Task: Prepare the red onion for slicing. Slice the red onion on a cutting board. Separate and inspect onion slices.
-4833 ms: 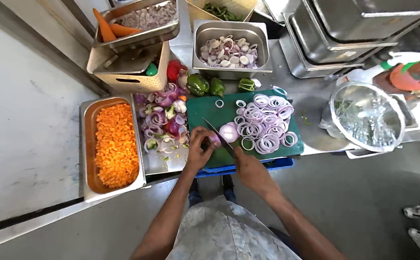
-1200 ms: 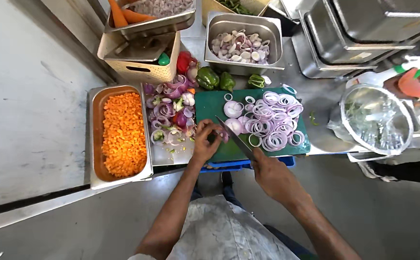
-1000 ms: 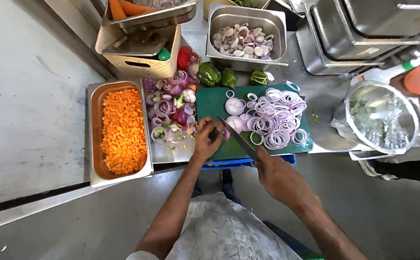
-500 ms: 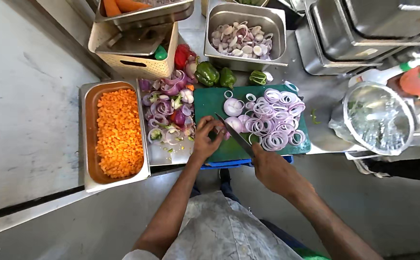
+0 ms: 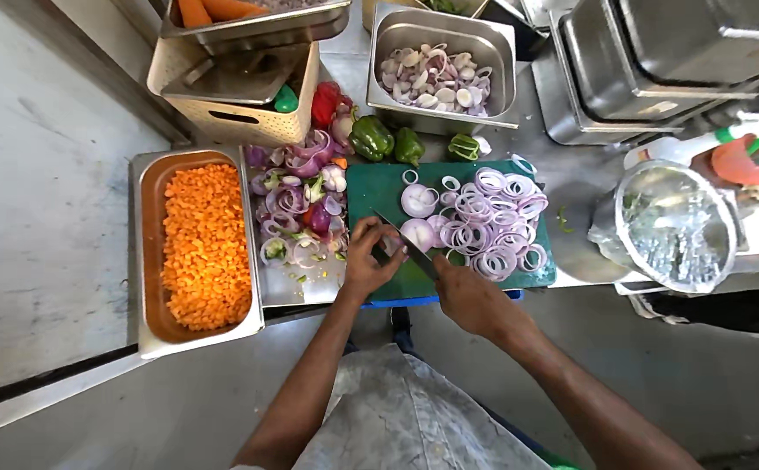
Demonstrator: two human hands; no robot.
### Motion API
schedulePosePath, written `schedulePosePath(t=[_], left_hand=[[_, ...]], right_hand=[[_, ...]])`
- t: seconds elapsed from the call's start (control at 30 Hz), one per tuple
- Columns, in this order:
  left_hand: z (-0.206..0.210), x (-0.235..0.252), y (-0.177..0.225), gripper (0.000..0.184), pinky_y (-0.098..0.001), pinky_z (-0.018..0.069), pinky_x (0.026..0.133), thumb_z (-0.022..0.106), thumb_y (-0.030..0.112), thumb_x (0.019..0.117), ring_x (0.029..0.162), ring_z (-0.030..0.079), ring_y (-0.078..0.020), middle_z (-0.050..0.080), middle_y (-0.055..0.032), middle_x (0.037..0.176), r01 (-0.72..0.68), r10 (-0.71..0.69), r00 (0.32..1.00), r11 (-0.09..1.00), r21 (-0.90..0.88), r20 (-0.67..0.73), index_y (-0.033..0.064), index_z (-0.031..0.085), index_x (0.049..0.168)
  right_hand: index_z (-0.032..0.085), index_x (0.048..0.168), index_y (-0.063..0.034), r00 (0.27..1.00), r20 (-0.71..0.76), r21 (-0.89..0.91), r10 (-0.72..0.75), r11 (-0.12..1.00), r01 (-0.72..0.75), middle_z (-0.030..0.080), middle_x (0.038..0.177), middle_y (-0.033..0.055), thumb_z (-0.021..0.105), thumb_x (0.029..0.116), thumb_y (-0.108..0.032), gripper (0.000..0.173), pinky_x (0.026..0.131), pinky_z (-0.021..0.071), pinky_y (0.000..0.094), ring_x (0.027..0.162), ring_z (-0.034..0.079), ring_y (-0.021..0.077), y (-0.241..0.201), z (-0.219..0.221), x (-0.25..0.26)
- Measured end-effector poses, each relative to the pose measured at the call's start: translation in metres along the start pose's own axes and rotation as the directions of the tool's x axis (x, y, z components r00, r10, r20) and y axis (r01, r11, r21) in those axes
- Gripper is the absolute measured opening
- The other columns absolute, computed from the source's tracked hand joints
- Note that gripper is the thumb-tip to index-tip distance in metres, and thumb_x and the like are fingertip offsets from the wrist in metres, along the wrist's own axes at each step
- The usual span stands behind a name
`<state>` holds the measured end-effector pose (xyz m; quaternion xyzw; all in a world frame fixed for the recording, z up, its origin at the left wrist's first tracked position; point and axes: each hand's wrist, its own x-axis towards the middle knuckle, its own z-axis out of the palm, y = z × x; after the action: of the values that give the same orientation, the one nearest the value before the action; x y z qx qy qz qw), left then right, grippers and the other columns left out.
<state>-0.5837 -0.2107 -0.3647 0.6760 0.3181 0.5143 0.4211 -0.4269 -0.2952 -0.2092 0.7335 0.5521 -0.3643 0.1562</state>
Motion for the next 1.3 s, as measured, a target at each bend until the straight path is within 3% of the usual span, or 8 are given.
schedulePosePath(t=[0.13, 0.33, 0.5, 0.77, 0.9, 1.03, 1.17, 1.3], left_hand=[[0.001, -0.002, 0.0, 0.035, -0.0273, 0.0584, 0.074, 0.084, 0.019, 0.0749, 0.095, 0.063, -0.015, 0.059, -0.0121, 0.119, 0.002, 0.001, 0.999, 0.997, 0.074, -0.035, 0.0068, 0.072, 0.106], [0.0, -0.005, -0.001, 0.033, -0.0275, 0.0577, 0.076, 0.082, 0.017, 0.075, 0.094, 0.062, -0.0147, 0.058, -0.0112, 0.12, 0.025, -0.021, 0.997, 0.998, 0.056, -0.07, 0.007, 0.071, 0.105], [-0.002, -0.009, 0.001, 0.035, -0.0277, 0.0584, 0.072, 0.081, 0.016, 0.0776, 0.096, 0.063, -0.0149, 0.056, -0.0091, 0.127, 0.079, -0.078, 0.996, 0.997, 0.015, -0.048, 0.0107, 0.069, 0.11], [-0.002, -0.008, -0.001, 0.039, -0.0283, 0.0583, 0.075, 0.083, 0.017, 0.0712, 0.096, 0.062, -0.0157, 0.056, -0.0096, 0.122, 0.057, -0.056, 0.994, 0.998, 0.014, -0.09, 0.0092, 0.067, 0.107], [-0.003, -0.01, 0.002, 0.037, -0.0304, 0.0574, 0.079, 0.08, 0.016, 0.0729, 0.101, 0.06, -0.0172, 0.055, -0.0091, 0.123, 0.06, -0.057, 0.993, 0.998, 0.02, -0.103, 0.0115, 0.066, 0.107], [-0.007, -0.01, 0.004, 0.029, -0.0377, 0.0577, 0.088, 0.067, 0.012, 0.0834, 0.108, 0.061, -0.0223, 0.059, -0.0125, 0.126, 0.048, -0.047, 0.997, 0.999, 0.014, -0.065, 0.0049, 0.065, 0.112], [-0.013, -0.009, 0.02, 0.037, -0.0385, 0.0606, 0.089, 0.07, 0.021, 0.0898, 0.112, 0.064, -0.0207, 0.059, -0.0103, 0.132, 0.127, -0.129, 0.992, 0.977, 0.172, 0.0, 0.0087, 0.065, 0.125], [-0.004, 0.004, 0.032, 0.063, -0.0504, 0.0532, 0.101, 0.079, 0.045, 0.0847, 0.124, 0.06, -0.0267, 0.061, -0.0099, 0.137, 0.088, -0.197, 0.964, 0.868, 0.488, 0.178, 0.0149, 0.062, 0.137]], right_hand=[[0.047, 0.135, -0.0141, 1.0, 0.011, 0.033, -0.008, 0.999, 0.008, 0.065, 0.09, 0.0136, 0.051, 0.1064, -0.022, 0.03, 0.07, 0.0583, 0.0523, 0.081, 0.07, 0.0327, -0.001, 0.004, 0.005], [0.047, 0.129, -0.0149, 1.0, 0.003, 0.035, -0.007, 0.999, 0.007, 0.065, 0.088, 0.012, 0.053, 0.1056, -0.023, 0.025, 0.068, 0.0582, 0.0501, 0.08, 0.069, 0.0314, -0.008, 0.003, -0.001], [0.051, 0.131, -0.0107, 0.995, -0.092, 0.086, -0.046, 0.995, 0.054, 0.067, 0.095, 0.018, 0.055, 0.1039, -0.018, 0.028, 0.071, 0.058, 0.0565, 0.085, 0.07, 0.0385, -0.022, 0.013, 0.019], [0.049, 0.133, -0.0121, 0.989, -0.139, 0.124, -0.043, 0.99, 0.061, 0.068, 0.098, 0.0185, 0.051, 0.1057, -0.018, 0.028, 0.07, 0.058, 0.0567, 0.086, 0.071, 0.0398, -0.035, 0.033, 0.041], [0.052, 0.134, -0.0133, 0.983, -0.178, 0.17, -0.034, 0.983, 0.065, 0.069, 0.092, 0.0158, 0.054, 0.1055, -0.024, 0.031, 0.072, 0.0583, 0.0565, 0.083, 0.071, 0.0369, -0.005, 0.038, 0.015], [0.055, 0.121, -0.0106, 0.9, -0.435, 0.346, -0.002, 0.923, 0.169, 0.063, 0.077, 0.0094, 0.054, 0.1066, -0.027, 0.021, 0.061, 0.0564, 0.0505, 0.067, 0.065, 0.0272, 0.05, 0.047, -0.016], [0.057, 0.123, -0.0095, 0.823, -0.515, 0.585, 0.241, 0.8, 0.132, 0.061, 0.075, 0.0076, 0.055, 0.1062, -0.028, 0.025, 0.052, 0.0551, 0.0454, 0.057, 0.061, 0.0221, 0.105, 0.054, -0.051], [0.056, 0.131, -0.0057, 0.687, -0.51, 0.662, 0.518, 0.746, -0.072, 0.062, 0.078, 0.0116, 0.061, 0.1031, -0.018, 0.031, 0.06, 0.0543, 0.0485, 0.063, 0.061, 0.0258, 0.157, 0.043, -0.084]])
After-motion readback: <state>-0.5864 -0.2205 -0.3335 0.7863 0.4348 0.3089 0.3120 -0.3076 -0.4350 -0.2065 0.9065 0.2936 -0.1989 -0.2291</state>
